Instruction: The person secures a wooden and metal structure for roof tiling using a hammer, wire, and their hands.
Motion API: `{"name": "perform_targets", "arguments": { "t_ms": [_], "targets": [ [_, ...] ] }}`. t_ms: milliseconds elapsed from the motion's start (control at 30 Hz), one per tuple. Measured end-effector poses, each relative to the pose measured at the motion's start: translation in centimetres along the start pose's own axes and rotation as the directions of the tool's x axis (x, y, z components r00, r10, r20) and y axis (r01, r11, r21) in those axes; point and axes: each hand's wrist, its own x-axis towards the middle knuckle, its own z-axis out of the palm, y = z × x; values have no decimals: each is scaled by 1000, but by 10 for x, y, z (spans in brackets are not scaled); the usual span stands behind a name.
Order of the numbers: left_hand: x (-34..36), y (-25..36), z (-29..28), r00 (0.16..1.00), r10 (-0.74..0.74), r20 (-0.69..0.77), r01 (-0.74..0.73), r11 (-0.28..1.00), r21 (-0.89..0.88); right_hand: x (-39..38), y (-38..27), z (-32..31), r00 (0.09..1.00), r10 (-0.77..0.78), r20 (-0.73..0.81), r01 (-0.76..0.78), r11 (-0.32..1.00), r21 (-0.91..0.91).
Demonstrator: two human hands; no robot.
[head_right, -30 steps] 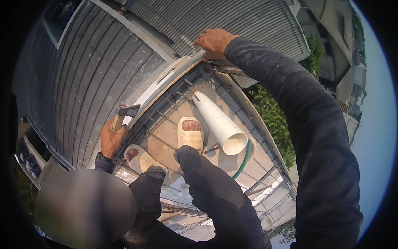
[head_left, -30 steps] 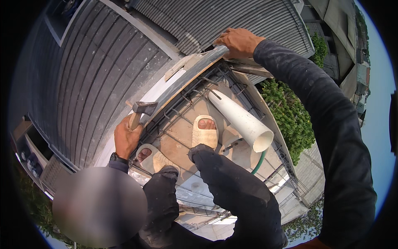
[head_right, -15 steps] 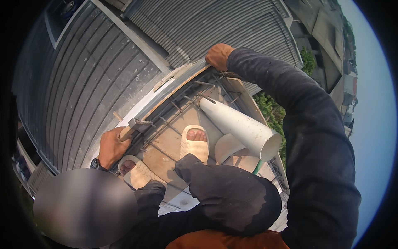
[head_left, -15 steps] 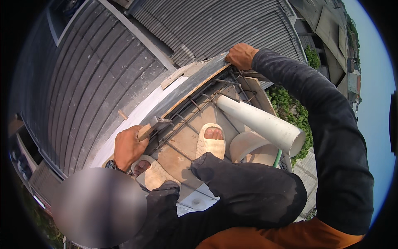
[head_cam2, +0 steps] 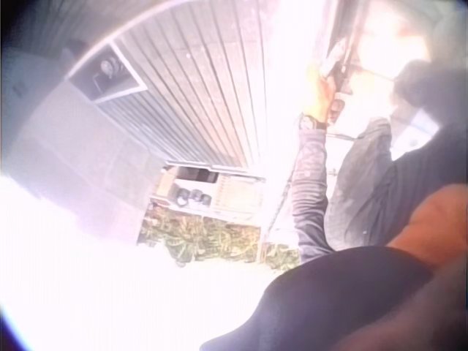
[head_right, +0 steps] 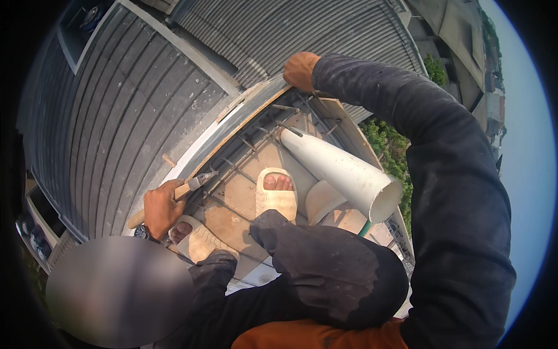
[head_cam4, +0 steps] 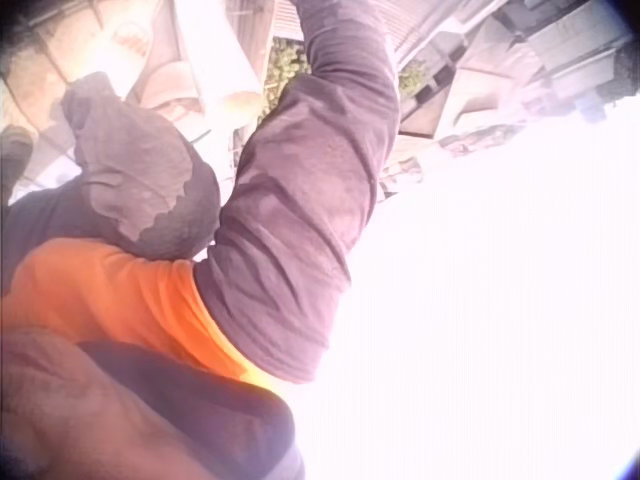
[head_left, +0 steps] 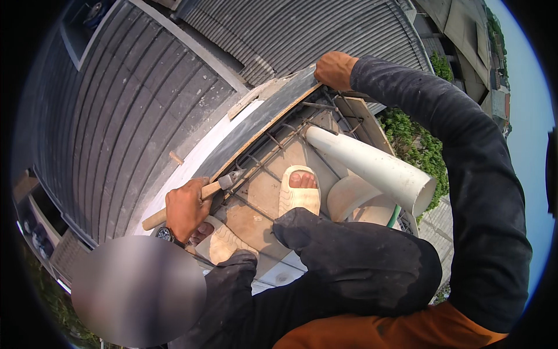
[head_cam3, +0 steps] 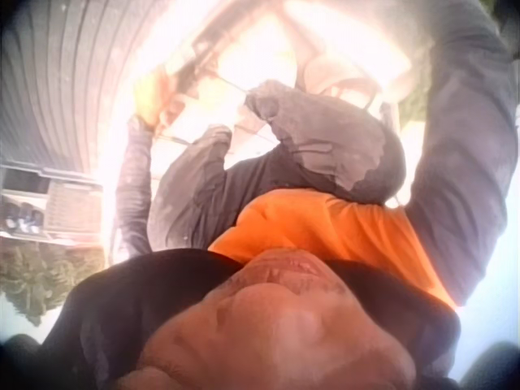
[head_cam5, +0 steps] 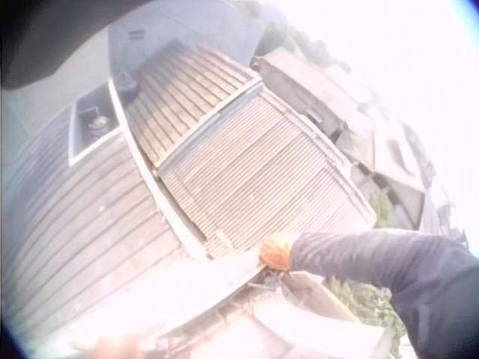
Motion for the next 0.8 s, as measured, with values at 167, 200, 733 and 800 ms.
{"name": "perform_targets", "arguments": {
  "t_ms": [167, 200, 733, 800],
  "targets": [
    [0, -1, 2, 1000, 16, 13, -16, 1000, 3, 2, -11, -3, 997, 11, 72, -6, 998, -64],
    [2, -1, 2, 1000, 23, 8, -23, 1000, 0, 3, -16, -6, 997, 20, 77, -14, 997, -80],
    [6, -3, 1, 997, 70, 27, -70, 997, 16, -46, 0, -50, 963, 265, -51, -247, 940, 234],
    [10, 0, -6, 997, 55, 52, -56, 998, 15, -79, 11, -57, 814, 407, -413, -162, 844, 512]
  ]
}}
